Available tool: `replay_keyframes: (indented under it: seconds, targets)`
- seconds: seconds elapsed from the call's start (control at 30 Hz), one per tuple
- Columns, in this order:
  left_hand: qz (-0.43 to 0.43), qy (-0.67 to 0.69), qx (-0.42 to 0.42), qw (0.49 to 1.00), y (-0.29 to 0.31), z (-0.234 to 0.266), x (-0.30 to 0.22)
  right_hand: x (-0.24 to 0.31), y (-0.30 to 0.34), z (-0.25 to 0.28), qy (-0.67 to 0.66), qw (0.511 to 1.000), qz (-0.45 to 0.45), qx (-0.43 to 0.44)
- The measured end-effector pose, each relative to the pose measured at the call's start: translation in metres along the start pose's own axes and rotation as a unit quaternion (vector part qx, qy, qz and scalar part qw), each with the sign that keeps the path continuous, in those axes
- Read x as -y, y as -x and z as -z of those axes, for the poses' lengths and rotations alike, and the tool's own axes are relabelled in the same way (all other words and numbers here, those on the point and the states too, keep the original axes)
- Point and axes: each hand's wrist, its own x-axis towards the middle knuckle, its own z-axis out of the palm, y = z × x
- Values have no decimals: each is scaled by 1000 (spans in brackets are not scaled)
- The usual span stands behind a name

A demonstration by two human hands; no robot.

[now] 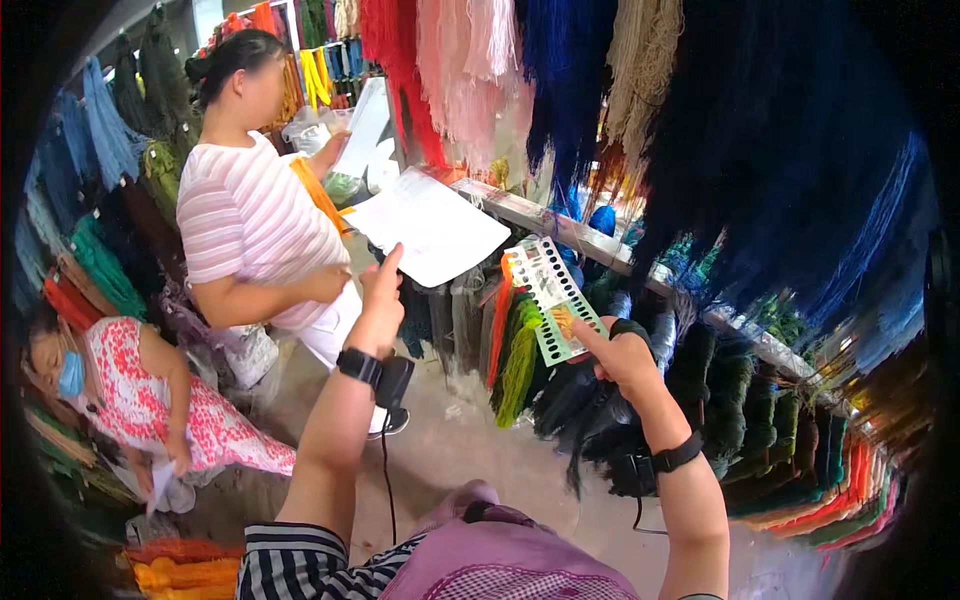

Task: The person picks up a paper list and a thread card, then walks to the hanging thread bundles. They select bundles of green and dark green thread, looping strands through the holes in the thread card while referring to the list.

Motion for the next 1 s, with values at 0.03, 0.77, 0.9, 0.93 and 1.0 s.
replay_keyframes:
  seconds: [0.03,0.77,0.9,0.93,1.0]
  targets:
    - [52,26,34,998,-15,-3,-4,-3,-3,-6,-88,996,25,8]
    - [-348,108,169,916,105,-33,-84,-75,333,90,-130,909,231,-322]
    - [-185,129,247,942,151,-56,-79,-102,352,115,-20,849,255,-461]
    - [-160,134,315,926,157,-58,-76,-92,350,124,9,829,257,-497]
    - [-76,169,410,893,164,-63,-72,-85,341,110,74,778,253,-570]
